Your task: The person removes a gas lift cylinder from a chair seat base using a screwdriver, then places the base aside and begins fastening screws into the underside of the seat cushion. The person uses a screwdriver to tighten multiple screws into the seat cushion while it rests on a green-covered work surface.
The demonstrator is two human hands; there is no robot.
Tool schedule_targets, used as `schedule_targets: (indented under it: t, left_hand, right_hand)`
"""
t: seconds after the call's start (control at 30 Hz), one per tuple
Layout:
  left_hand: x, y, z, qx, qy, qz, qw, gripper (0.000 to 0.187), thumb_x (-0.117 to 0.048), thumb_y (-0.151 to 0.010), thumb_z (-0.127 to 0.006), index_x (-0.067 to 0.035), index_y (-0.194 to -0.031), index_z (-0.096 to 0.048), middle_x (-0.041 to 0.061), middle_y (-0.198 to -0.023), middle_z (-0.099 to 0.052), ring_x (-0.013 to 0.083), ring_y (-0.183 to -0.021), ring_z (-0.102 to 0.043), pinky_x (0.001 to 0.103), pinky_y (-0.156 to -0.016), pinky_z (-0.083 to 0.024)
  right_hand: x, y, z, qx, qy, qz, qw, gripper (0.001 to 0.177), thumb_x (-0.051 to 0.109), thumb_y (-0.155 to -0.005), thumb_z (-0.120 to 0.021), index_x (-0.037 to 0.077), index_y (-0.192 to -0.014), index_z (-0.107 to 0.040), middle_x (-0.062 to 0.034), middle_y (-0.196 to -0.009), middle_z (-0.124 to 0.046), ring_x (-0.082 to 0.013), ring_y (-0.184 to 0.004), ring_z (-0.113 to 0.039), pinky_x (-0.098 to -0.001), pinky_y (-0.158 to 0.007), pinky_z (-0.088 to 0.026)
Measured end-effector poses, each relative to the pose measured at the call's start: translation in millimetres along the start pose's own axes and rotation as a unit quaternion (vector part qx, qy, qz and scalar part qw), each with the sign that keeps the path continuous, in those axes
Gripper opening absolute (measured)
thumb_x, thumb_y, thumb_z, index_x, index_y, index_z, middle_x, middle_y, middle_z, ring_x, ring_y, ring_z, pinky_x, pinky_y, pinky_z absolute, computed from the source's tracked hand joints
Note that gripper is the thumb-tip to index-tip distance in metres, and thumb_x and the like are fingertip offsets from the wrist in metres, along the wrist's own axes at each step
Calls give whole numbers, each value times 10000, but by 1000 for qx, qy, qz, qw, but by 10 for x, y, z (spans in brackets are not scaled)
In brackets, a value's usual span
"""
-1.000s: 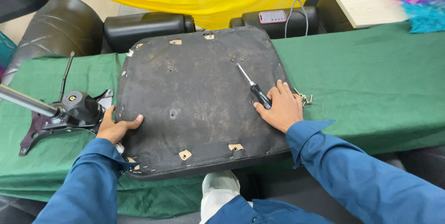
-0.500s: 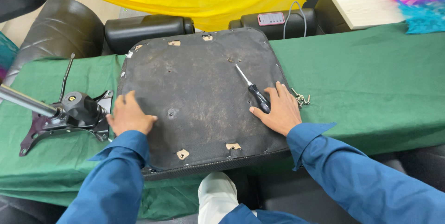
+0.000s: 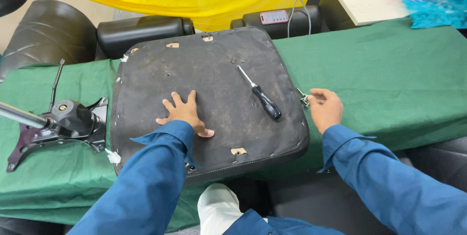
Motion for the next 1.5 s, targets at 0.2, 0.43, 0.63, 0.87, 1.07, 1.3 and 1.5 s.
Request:
schedule_targets:
  t: [0.2, 0.43, 0.63, 0.87, 1.07, 1.3, 1.5]
  left_hand:
    - [28, -16, -4, -12, 27, -2, 1000, 1370, -369, -546, -1039, -404, -1611, -178, 127, -1716, -1, 425, -1582, 17, 766, -1170, -185]
    - [46, -10, -10, -19, 42, -3, 999, 1349, -355, -544, -1036, -404, -1604, -203, 118, -1719, -1, 417, -1583, 23, 770, -1173, -162]
    - [48, -18, -23, -14, 56, -3, 998, 1348, -327, -541, -1042, -409, -1602, -214, 114, -1722, 8, 411, -1584, 37, 761, -1181, -139]
    - [91, -14, -57, -43, 70, -14, 997, 1283, -342, -542, -1032, -385, -1581, -280, 94, -1719, -35, 381, -1589, 9, 744, -1193, -129]
    - [-19, 5, -148, -80, 73, -81, 991, 1144, -343, -557, -1003, -346, -1530, -400, 112, -1713, -125, 364, -1591, -55, 746, -1198, -124]
    - [-428, 355, -408, -13, 39, -201, 979, 1181, -362, -542, -992, -381, -1540, -360, 130, -1718, -21, 375, -1588, 69, 759, -1184, 1]
    - [-440, 520, -377, 3, -1, -200, 980, 1353, -402, -492, -1009, -380, -1594, -227, 128, -1721, 55, 372, -1584, 114, 756, -1185, 1]
  right_hand:
    - [-680, -210, -35, 27, 112, -32, 993, 274, 103, -816, -783, 123, -1088, -793, -91, -949, -757, -249, -876, -722, -384, -820, -554]
    - [-645, -213, -145, 41, 176, 80, 980, 277, 127, -793, -849, 164, -1067, -830, -124, -931, -710, -308, -858, -688, -436, -791, -532]
    - [-652, -164, -68, 39, 167, 58, 984, 195, 165, -821, -850, 144, -1013, -828, -101, -957, -730, -288, -841, -702, -416, -780, -535]
    - [-453, -191, 154, 3, 142, 38, 989, 143, 129, -899, -794, 129, -1039, -819, -120, -890, -731, -262, -803, -713, -389, -769, -544]
    - [388, -47, 242, -36, -107, 82, 990, 137, -16, -943, -676, 32, -1042, -757, -83, -1107, -636, -181, -888, -754, -287, -775, -594]
    - [1269, 900, -382, 274, -233, 50, 932, 161, -28, -872, -729, -2, -1029, -755, -60, -1047, -713, -154, -966, -744, -266, -866, -592]
    - [1413, 1381, -726, 406, -204, -8, 891, 230, -11, -839, -743, 3, -1068, -753, -75, -993, -790, -143, -937, -748, -282, -865, -589]
Point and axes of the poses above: each hand's wrist, its own y-axis away from the middle knuckle, its own z-axis out of the back of the hand, x = y × z, the point moved 9 cm from there along -y, towards the middle knuckle
